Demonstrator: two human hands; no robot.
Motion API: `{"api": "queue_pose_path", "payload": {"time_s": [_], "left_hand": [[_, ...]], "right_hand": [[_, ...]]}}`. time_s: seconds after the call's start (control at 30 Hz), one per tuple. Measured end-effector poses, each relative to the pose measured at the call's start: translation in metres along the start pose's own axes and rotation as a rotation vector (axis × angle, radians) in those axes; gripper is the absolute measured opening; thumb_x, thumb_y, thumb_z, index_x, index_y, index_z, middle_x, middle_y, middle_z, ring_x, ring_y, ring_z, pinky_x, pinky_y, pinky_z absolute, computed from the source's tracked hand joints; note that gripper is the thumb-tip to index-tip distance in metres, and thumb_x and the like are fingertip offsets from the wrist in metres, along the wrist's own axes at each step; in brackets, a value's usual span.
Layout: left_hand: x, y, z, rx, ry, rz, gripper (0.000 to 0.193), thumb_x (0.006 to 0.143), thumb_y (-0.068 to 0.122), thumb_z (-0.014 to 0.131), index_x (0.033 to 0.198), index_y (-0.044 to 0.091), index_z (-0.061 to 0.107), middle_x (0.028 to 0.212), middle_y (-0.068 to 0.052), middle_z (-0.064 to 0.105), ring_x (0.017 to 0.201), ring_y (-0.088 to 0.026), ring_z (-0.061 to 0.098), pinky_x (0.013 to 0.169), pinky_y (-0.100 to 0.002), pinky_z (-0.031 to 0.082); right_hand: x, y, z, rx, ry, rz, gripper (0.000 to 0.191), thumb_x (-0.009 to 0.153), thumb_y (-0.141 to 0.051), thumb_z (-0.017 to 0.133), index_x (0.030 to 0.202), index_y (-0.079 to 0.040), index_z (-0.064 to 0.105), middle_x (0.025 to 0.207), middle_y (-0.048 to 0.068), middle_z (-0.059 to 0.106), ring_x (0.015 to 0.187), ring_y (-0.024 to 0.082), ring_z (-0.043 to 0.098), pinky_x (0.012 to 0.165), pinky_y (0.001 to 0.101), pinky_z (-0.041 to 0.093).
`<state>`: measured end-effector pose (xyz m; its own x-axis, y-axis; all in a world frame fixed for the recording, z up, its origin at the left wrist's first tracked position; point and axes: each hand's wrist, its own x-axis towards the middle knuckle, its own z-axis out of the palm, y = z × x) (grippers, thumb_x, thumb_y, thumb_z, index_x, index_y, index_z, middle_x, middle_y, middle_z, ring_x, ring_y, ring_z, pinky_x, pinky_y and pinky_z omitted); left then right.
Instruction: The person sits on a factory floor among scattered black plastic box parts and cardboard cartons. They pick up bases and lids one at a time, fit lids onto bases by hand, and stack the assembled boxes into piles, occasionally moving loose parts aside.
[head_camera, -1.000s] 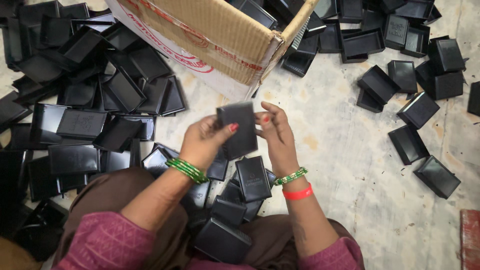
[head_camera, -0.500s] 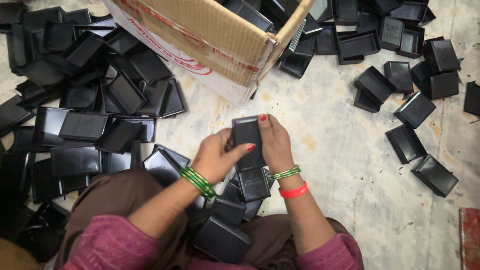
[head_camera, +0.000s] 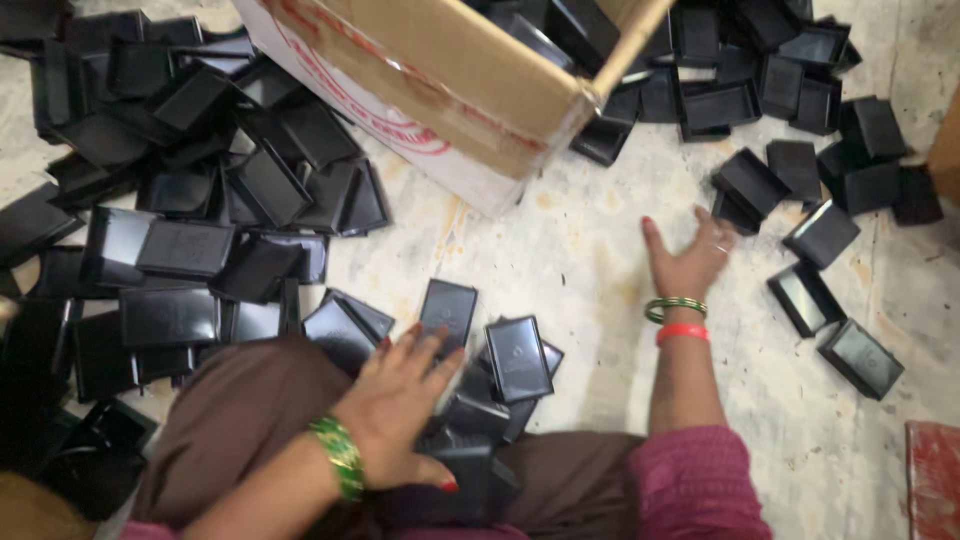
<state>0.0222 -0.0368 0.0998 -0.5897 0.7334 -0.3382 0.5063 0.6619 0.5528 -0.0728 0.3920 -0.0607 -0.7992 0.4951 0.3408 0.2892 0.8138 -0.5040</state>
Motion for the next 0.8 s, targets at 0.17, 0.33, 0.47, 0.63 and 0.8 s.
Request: {"api": "queue_pose_path", "payload": {"time_s": [0.17, 0.33, 0.47, 0.63, 0.8], "left_hand": [[0.029, -0.022, 0.041, -0.239, -0.419, -0.159, 0.131, 0.066, 0.057, 0.093, 0.164, 0.019, 0.015, 0.168, -0.027, 0.006, 0.154, -0.049, 0.003, 0.119, -0.066, 0.017], [0.049, -0.067, 0.091, -0.335, -0.399, 0.056, 0.115, 0.075, 0.041, 0.083, 0.169, 0.017, 0.021, 0.16, -0.03, 0.029, 0.149, -0.049, 0.027, 0.119, -0.054, 0.03], [0.054, -0.081, 0.101, -0.454, -0.439, 0.127, 0.109, 0.077, 0.039, 0.079, 0.167, 0.012, 0.024, 0.155, -0.029, 0.041, 0.145, -0.046, 0.04, 0.118, -0.044, 0.035], [0.051, -0.071, 0.07, -0.414, -0.46, 0.099, 0.116, 0.074, 0.063, 0.077, 0.161, 0.007, 0.026, 0.157, -0.03, 0.036, 0.145, -0.044, 0.038, 0.118, -0.044, 0.033], [0.06, -0.064, 0.042, -0.453, -0.193, 0.016, 0.11, 0.076, 0.074, 0.07, 0.153, 0.003, 0.037, 0.155, -0.026, 0.041, 0.143, -0.038, 0.042, 0.117, -0.041, 0.034]], "right_hand": [[0.047, 0.022, -0.013, -0.242, 0.106, 0.035, 0.118, 0.077, -0.081, 0.086, 0.167, -0.016, 0.044, 0.169, 0.031, 0.014, 0.156, 0.052, 0.013, 0.126, 0.0637, 0.019], [0.111, 0.015, -0.023, -0.266, -0.273, 0.303, 0.116, 0.06, -0.077, 0.08, 0.159, -0.03, 0.041, 0.171, 0.02, 0.008, 0.146, 0.056, 0.019, 0.117, 0.059, 0.027], [0.096, 0.015, -0.002, -0.358, -0.254, 0.234, 0.106, 0.067, -0.068, 0.077, 0.16, -0.031, 0.041, 0.169, 0.019, 0.021, 0.135, 0.056, 0.037, 0.107, 0.0582, 0.038], [0.042, 0.025, -0.006, -0.397, -0.151, -0.083, 0.082, 0.089, -0.056, 0.072, 0.16, -0.021, 0.049, 0.163, 0.027, 0.037, 0.128, 0.052, 0.047, 0.108, 0.0544, 0.039], [-0.009, 0.013, -0.017, -0.412, -0.166, -0.096, 0.071, 0.087, -0.047, 0.071, 0.152, -0.023, 0.054, 0.158, 0.025, 0.042, 0.118, 0.049, 0.054, 0.102, 0.0523, 0.042]]}}
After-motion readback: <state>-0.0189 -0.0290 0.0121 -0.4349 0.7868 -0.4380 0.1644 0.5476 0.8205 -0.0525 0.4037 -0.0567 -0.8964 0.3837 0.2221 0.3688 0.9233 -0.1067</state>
